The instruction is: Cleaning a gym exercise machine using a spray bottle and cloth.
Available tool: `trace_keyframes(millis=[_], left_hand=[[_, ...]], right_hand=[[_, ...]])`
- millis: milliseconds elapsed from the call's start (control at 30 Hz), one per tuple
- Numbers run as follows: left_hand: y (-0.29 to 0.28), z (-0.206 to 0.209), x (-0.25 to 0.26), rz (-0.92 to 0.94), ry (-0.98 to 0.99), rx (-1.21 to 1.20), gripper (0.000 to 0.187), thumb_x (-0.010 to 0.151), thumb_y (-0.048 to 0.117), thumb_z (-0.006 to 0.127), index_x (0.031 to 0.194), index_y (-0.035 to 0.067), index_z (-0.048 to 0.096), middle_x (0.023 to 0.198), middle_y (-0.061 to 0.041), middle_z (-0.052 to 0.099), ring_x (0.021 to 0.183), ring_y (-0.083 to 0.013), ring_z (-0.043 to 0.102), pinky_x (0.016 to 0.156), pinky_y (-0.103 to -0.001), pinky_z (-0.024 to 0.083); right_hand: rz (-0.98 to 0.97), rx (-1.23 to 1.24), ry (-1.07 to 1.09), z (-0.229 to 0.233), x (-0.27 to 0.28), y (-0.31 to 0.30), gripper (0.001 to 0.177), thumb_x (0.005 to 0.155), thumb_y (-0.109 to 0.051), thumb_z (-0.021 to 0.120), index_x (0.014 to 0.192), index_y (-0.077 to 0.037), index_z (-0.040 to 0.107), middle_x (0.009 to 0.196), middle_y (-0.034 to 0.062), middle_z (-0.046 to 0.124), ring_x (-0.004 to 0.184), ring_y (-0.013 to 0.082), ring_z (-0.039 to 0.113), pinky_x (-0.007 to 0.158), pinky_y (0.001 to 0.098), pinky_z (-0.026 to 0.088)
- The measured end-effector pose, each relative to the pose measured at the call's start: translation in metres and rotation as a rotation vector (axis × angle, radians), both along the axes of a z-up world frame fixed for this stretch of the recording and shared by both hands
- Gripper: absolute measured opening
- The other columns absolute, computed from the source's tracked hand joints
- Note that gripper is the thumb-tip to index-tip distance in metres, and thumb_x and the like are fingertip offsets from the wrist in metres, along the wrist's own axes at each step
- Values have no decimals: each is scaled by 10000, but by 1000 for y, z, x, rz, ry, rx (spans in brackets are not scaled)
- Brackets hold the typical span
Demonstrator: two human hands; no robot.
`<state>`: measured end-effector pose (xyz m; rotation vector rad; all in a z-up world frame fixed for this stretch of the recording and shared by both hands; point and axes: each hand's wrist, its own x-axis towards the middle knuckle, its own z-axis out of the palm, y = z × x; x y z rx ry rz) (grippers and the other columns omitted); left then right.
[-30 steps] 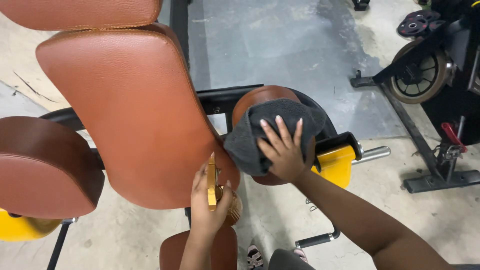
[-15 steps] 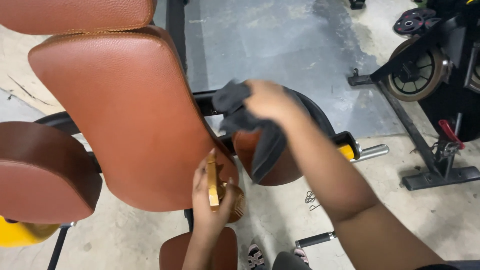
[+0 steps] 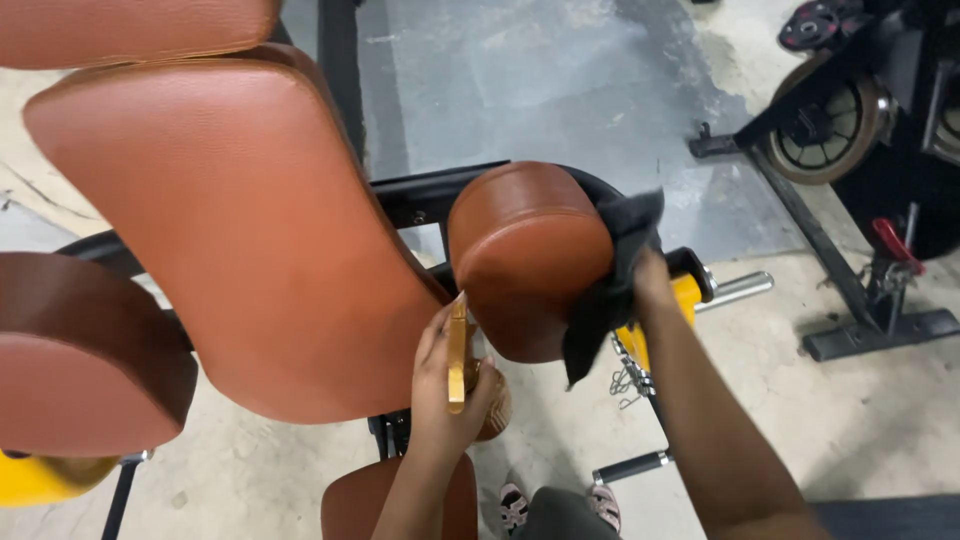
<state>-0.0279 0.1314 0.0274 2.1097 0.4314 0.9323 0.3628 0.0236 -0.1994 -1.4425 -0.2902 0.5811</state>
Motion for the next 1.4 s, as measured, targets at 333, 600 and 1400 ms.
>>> trace_keyframes(millis=[333, 600, 1400], left_hand=[[-13, 4, 15, -28, -49, -55, 677, 856, 48, 694, 1498, 8, 485, 1427, -245, 558, 1262, -371, 624, 1038, -415, 502], [-37, -5, 43, 50, 21, -7, 517, 888, 48, 709, 1381, 0, 563, 1434, -252, 572, 1270, -379, 621, 1044, -410, 502], [-186, -54, 121, 498, -138, -128, 437, 825, 22, 708, 1248, -21, 611, 1148, -151, 681, 980, -266, 715, 862, -360, 577]], right_hand=[[-501, 265, -540, 133, -168, 44, 382, 1079, -237, 573, 1323, 55, 596, 1288, 138, 650, 1177, 271, 594, 1053, 370, 452], [113, 332, 35, 155, -44, 41, 401, 967, -210, 725, 1295, 12, 665, 1162, 140, 689, 1038, 286, 640, 894, 397, 505], [532, 95, -648, 204, 45, -41, 516, 900, -132, 742, 1359, -9, 541, 1258, 92, 675, 1145, 182, 667, 1001, 340, 551]])
